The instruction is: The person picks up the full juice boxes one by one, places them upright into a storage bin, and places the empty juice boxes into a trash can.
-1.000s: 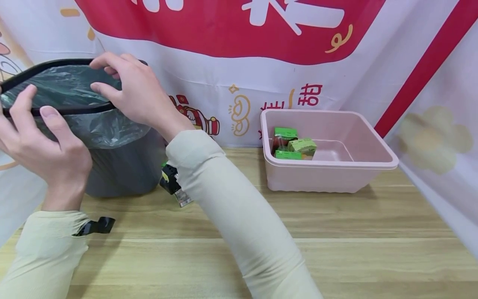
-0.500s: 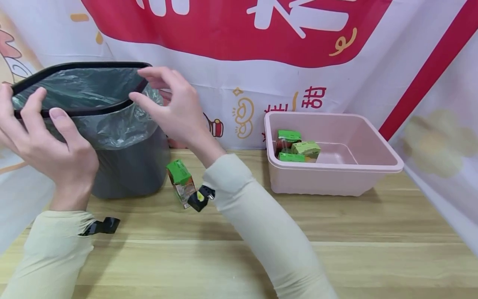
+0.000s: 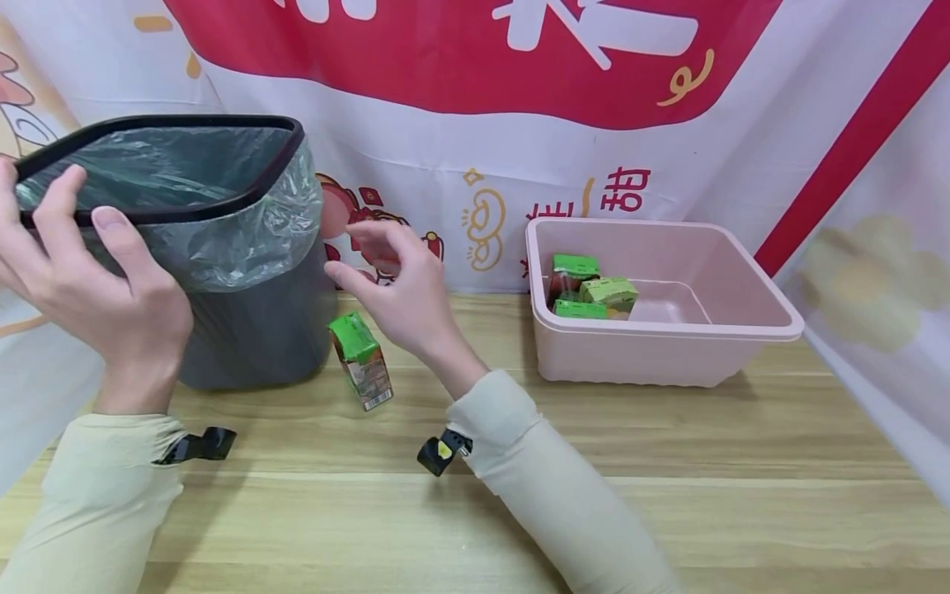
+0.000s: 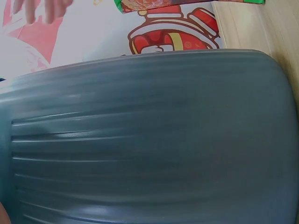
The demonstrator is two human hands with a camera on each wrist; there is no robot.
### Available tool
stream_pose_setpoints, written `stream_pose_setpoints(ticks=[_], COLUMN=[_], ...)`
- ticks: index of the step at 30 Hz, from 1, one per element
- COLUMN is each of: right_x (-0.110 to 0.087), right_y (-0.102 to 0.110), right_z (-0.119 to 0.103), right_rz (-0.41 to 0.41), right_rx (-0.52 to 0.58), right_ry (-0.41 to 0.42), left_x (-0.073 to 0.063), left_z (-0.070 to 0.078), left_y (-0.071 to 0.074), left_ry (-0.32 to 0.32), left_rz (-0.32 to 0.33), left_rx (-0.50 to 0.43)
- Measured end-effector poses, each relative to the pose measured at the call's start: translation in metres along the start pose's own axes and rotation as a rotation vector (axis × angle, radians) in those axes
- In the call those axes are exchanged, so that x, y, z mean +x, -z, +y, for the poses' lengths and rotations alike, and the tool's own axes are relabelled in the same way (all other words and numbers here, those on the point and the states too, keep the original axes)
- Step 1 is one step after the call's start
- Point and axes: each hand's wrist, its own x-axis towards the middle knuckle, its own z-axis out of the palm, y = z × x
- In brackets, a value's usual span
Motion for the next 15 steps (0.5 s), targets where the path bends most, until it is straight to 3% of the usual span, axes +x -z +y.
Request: stream_pose_setpoints(ticks=[9, 15], right_x=[-0.025, -0.035], right_y=[-0.003, -0.006], right_z=[0.02, 0.026], right_rz=[-0.062, -0.12], right_rx=[-0.052, -0.121], right_ry=[-0.115, -0.116], left_x=[0.0, -0.001], left_z=[-0.001, -0.001], left_y=[-0.001, -0.001], left_ry=[0.004, 0.002], left_rz=[-0.008, -0.001], left_rx=[0.012, 0.007])
